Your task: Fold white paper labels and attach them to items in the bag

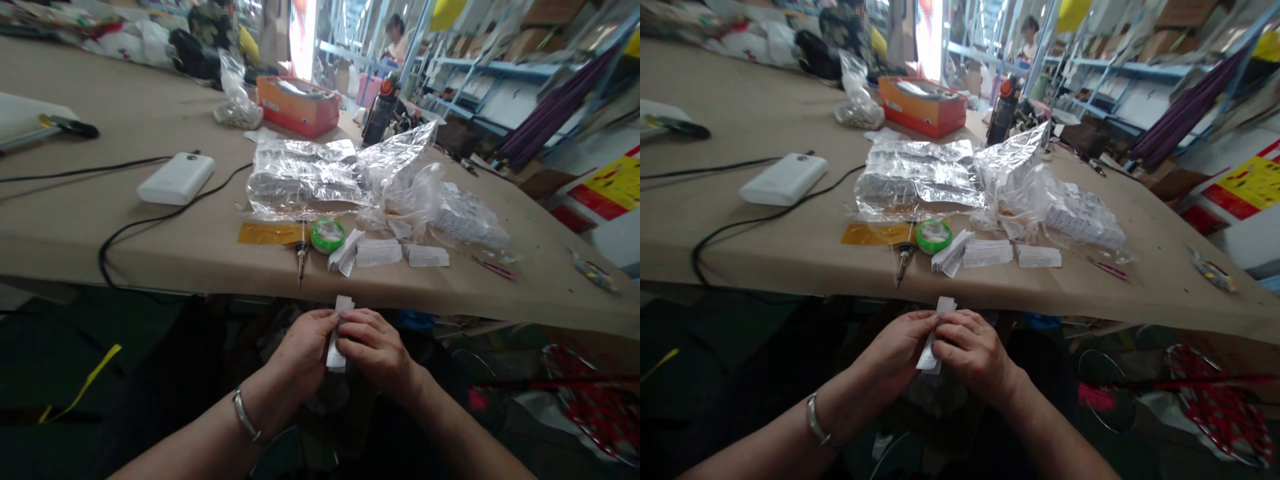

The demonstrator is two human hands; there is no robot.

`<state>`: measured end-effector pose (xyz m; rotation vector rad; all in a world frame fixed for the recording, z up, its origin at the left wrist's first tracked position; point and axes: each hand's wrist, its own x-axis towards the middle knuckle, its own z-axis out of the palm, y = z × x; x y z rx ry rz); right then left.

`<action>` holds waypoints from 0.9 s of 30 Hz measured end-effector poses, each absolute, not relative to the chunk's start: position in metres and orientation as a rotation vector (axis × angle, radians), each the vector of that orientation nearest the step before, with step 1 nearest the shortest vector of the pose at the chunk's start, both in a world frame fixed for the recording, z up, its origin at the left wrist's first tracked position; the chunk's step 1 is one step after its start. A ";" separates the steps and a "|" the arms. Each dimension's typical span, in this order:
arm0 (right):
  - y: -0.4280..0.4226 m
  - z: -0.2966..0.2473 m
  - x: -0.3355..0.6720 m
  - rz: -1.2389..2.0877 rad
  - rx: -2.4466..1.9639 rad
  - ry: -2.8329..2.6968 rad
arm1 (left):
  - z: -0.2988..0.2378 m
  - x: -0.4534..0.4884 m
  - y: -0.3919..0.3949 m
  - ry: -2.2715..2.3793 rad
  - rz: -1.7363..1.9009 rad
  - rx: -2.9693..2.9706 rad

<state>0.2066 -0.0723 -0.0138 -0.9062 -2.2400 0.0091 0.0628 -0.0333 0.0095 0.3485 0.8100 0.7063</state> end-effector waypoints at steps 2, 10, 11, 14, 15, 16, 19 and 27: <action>-0.070 -0.014 0.207 0.029 -0.913 -2.273 | 0.008 0.060 -0.033 0.807 0.720 0.328; -0.068 -0.007 0.206 0.066 -0.915 -2.338 | 0.004 0.054 -0.035 0.778 0.718 0.329; -0.069 -0.007 0.205 0.087 -0.913 -2.324 | 0.005 0.053 -0.035 0.779 0.711 0.335; -0.072 -0.008 0.206 0.207 -0.969 -2.147 | 0.010 0.052 -0.035 0.822 0.690 0.366; -0.072 -0.008 0.206 0.267 -1.045 -2.025 | 0.012 0.051 -0.036 0.842 0.674 0.381; -0.072 -0.008 0.206 0.340 -1.141 -1.873 | 0.015 0.050 -0.036 0.863 0.653 0.397; -0.068 -0.006 0.204 0.714 -1.383 -1.457 | 0.020 0.049 -0.040 0.897 0.590 0.448; -0.065 -0.010 0.191 1.356 -1.304 -1.051 | 0.015 0.044 -0.050 0.778 0.467 0.499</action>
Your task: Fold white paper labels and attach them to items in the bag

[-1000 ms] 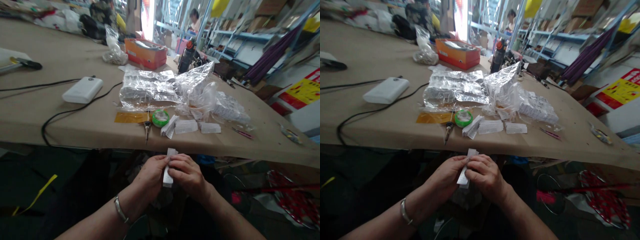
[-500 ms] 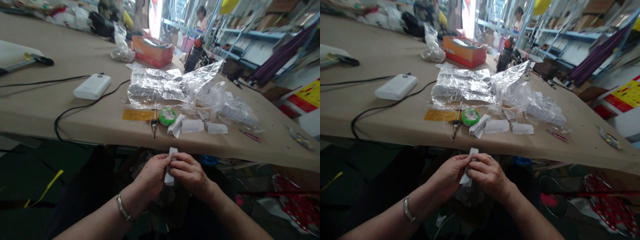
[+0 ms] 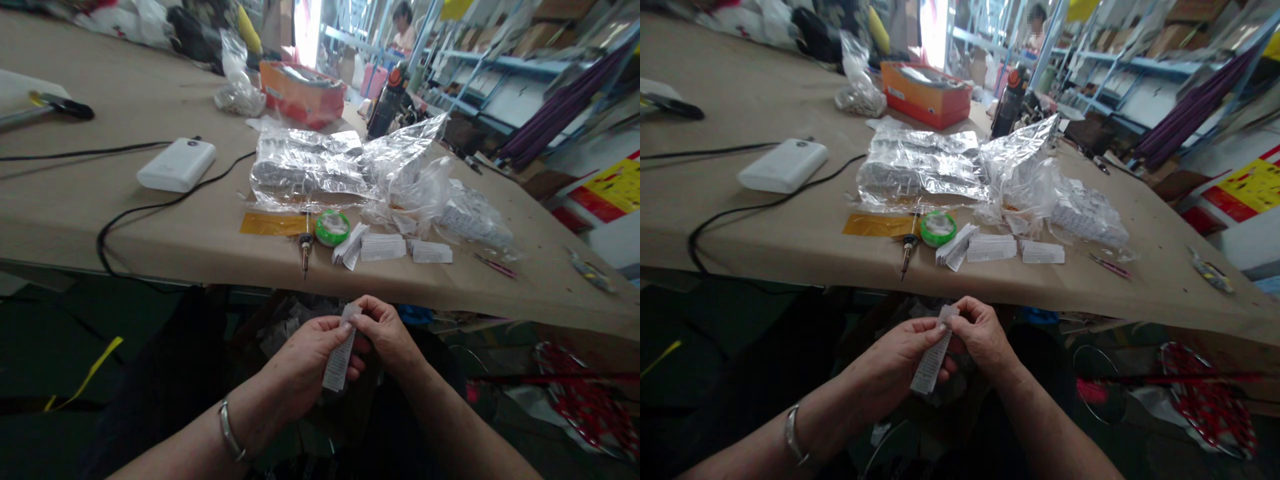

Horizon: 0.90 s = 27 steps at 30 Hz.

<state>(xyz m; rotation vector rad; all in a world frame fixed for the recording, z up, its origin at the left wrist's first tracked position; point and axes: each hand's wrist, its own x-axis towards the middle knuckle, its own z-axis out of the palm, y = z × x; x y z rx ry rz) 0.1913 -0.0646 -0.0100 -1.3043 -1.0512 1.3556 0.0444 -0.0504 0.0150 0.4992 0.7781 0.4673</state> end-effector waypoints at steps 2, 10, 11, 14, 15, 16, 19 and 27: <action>-0.067 -0.011 0.190 1.373 -1.307 -1.036 | 0.012 0.043 -0.051 0.762 0.436 0.484; -0.067 -0.008 0.200 1.772 -0.994 -1.130 | 0.008 0.035 -0.056 0.622 0.376 0.521; -0.067 -0.008 0.202 1.836 -0.945 -1.153 | 0.008 0.034 -0.057 0.610 0.360 0.524; -0.067 -0.010 0.202 1.924 -0.837 -1.117 | 0.009 0.033 -0.060 0.619 0.329 0.538; -0.067 -0.011 0.201 1.930 -0.826 -1.084 | 0.010 0.033 -0.060 0.631 0.315 0.546; -0.067 -0.013 0.200 1.930 -0.829 -1.056 | 0.010 0.033 -0.061 0.645 0.303 0.554; -0.067 -0.016 0.197 1.912 -0.869 -1.041 | 0.009 0.035 -0.062 0.681 0.298 0.568; -0.077 -0.004 0.196 1.095 -1.236 -1.559 | 0.002 0.034 -0.060 0.715 0.462 0.533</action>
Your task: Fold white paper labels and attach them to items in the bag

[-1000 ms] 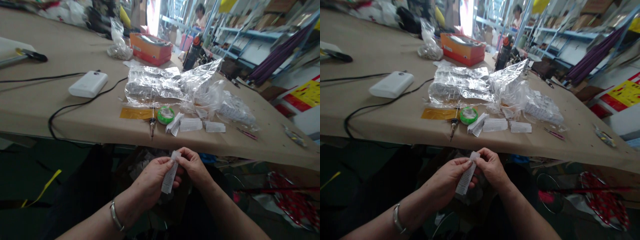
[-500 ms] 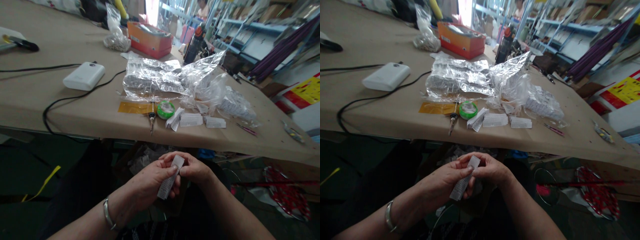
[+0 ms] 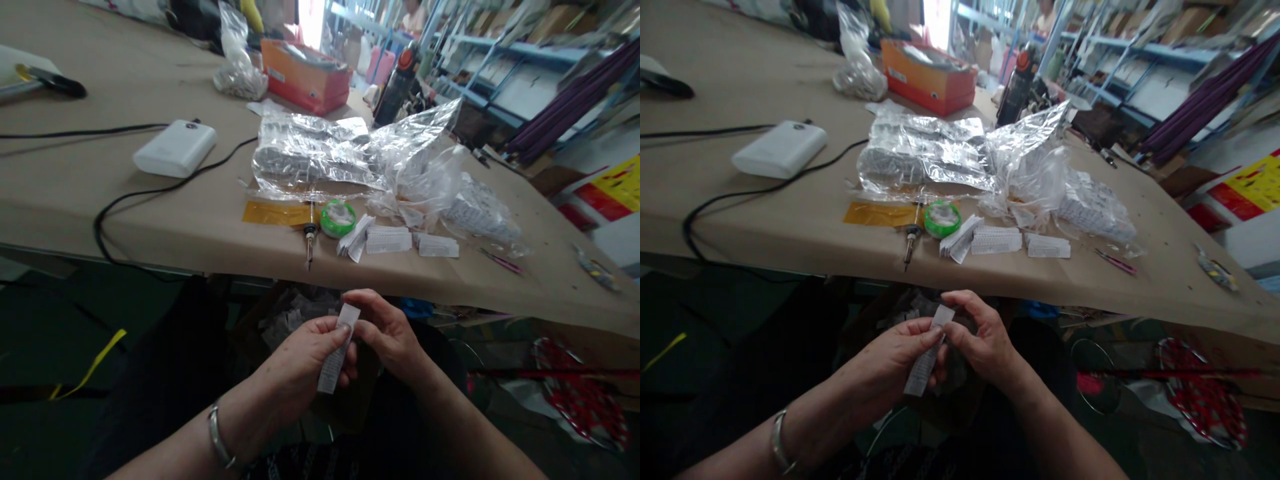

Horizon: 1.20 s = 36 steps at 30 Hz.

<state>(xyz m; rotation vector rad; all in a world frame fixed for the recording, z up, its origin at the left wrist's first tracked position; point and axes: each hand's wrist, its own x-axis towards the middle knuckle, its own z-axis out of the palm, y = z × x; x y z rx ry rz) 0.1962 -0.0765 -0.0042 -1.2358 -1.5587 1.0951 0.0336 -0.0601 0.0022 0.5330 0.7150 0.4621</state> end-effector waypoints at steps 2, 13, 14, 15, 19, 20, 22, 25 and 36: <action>-0.079 0.000 0.196 0.781 -1.317 -1.760 | 0.001 0.033 -0.059 0.726 0.479 0.521; -0.080 -0.001 0.188 0.491 -1.379 -1.966 | 0.006 0.031 -0.060 0.758 0.485 0.486; -0.080 -0.001 0.187 0.488 -1.375 -1.966 | 0.005 0.031 -0.060 0.756 0.481 0.485; -0.080 -0.001 0.187 0.485 -1.372 -1.964 | 0.004 0.030 -0.060 0.751 0.475 0.487; -0.081 0.000 0.186 0.491 -1.378 -1.958 | -0.001 0.029 -0.061 0.704 0.445 0.494; -0.082 0.000 0.186 0.498 -1.383 -1.956 | -0.002 0.029 -0.061 0.694 0.445 0.492; -0.082 -0.001 0.186 0.508 -1.396 -1.949 | -0.002 0.030 -0.061 0.697 0.453 0.483; -0.082 -0.002 0.186 0.507 -1.395 -1.948 | -0.001 0.031 -0.062 0.722 0.465 0.484; -0.085 -0.002 0.186 0.545 -1.388 -1.981 | -0.005 0.032 -0.066 0.691 0.462 0.464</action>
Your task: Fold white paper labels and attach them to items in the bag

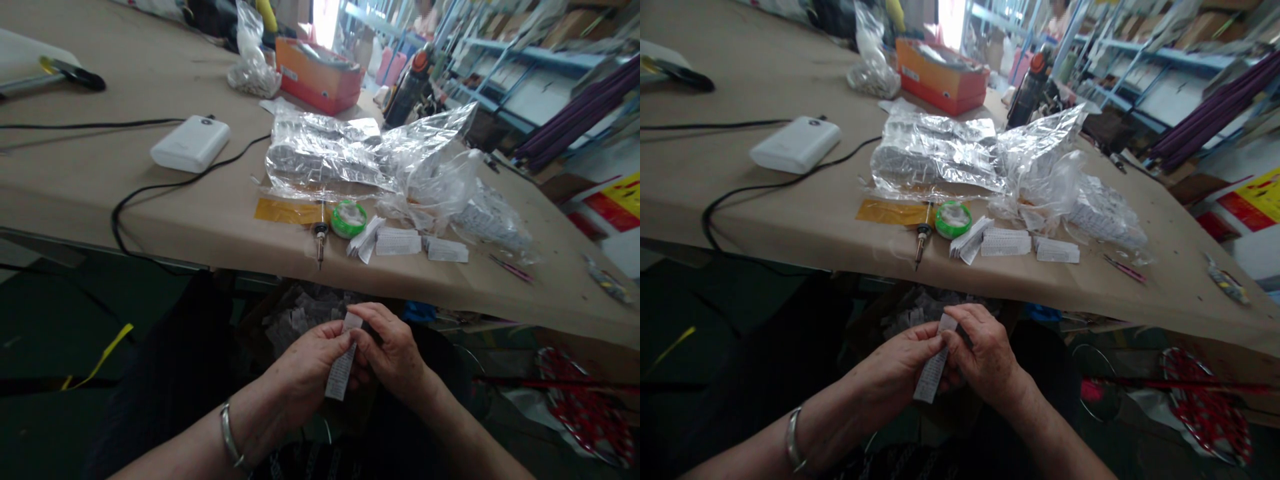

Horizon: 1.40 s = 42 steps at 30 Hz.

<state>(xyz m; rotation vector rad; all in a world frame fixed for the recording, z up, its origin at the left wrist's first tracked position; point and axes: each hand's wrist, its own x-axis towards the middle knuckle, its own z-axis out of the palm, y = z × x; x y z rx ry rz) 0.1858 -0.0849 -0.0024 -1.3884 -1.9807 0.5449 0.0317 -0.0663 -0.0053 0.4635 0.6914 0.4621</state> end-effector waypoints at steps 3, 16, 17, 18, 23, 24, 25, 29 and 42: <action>-0.084 -0.002 0.185 0.547 -1.378 -1.993 | -0.005 0.031 -0.066 0.691 0.455 0.452; -0.088 -0.002 0.185 0.658 -1.335 -1.946 | 0.005 0.025 -0.055 0.753 0.550 0.324; -0.089 -0.003 0.184 0.662 -1.299 -1.987 | 0.006 0.024 -0.053 0.759 0.581 0.299; -0.090 -0.004 0.183 0.660 -1.264 -2.029 | 0.007 0.023 -0.050 0.768 0.600 0.287; -0.103 -0.018 0.174 0.582 -1.240 -2.128 | 0.007 0.022 -0.042 0.762 0.676 0.222; -0.105 -0.022 0.172 0.563 -1.258 -2.125 | 0.007 0.022 -0.043 0.757 0.678 0.210; -0.107 -0.025 0.170 0.537 -1.269 -2.116 | 0.007 0.023 -0.043 0.756 0.679 0.203; -0.110 -0.033 0.167 0.430 -1.284 -2.056 | 0.007 0.026 -0.047 0.762 0.672 0.221; -0.115 -0.035 0.164 0.544 -1.325 -1.958 | 0.006 0.031 -0.058 0.797 0.640 0.288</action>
